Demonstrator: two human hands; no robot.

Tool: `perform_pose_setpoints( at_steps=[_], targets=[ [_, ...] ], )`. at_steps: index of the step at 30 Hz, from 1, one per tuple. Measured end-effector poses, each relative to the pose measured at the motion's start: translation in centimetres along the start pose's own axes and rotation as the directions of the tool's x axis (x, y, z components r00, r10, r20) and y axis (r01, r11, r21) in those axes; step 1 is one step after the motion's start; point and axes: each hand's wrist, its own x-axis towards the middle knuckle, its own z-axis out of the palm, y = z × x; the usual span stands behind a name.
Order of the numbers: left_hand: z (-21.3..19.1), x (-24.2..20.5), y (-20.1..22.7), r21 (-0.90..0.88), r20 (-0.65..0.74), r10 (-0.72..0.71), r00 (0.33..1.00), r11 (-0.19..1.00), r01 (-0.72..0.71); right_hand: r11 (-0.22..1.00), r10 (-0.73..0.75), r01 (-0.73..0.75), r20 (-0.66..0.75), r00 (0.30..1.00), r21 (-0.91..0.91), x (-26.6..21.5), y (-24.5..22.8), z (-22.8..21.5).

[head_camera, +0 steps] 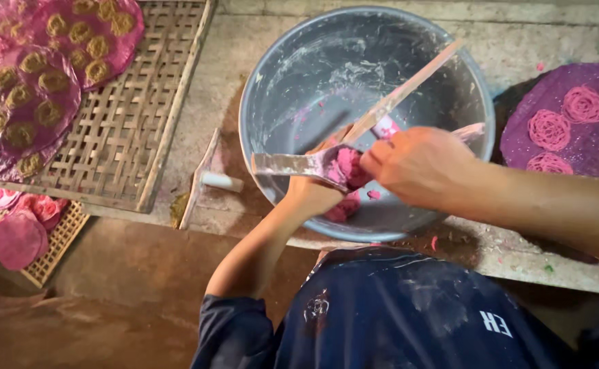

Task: The person loads pink dough into a manual extruder and presses it through a nozzle to form spiral strands onto a purple tray. The person repeatedly scoops dough from a metal basin, fills the extruder, and extrudes the dough in circular motions.

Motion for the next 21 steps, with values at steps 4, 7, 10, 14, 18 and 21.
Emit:
perform_pose_setpoints(
  at_steps=[4, 7, 10, 14, 18, 21],
  targets=[
    [-1.1, -0.2, 0.2, -0.059, -0.045, -0.048, 0.998, 0.997, 0.045, 0.975, 0.082, -0.066, -0.066, 0.994, 0.214, -1.8, 1.2, -4.4],
    [-2.9, 0.1, -0.1, 0.023, -0.105, -0.128, 0.986, 0.991, 0.131, 0.930, 0.341, -0.358, 0.160, 0.926, 0.088, -5.0, 3.0, -5.7],
    [-2.6, 0.6, -0.2, 0.177, -0.152, 0.062, 0.986, 0.984, -0.034, 0.978, 0.209, -0.209, 0.011, 0.978, -0.007, -3.9, 1.5, -4.4],
    [-1.4, 1.0, -0.9, 0.214, -0.170, 0.429, 0.887, 0.895, -0.392, 0.993, 0.014, -0.022, -0.072, 0.997, -0.116, 0.2, -2.0, -2.4],
    [-2.2, 1.0, -2.2, 0.058, -0.113, -0.207, 0.972, 0.975, 0.214, 0.969, 0.222, -0.239, 0.201, 0.954, 0.061, -1.8, 0.4, -3.4],
    [-3.1, 0.9, -2.6, -0.278, -0.373, -0.089, 0.923, 0.960, -0.020, 0.850, 0.384, -0.347, -0.014, 0.923, 0.397, -3.0, 1.2, -2.2]
  ],
)
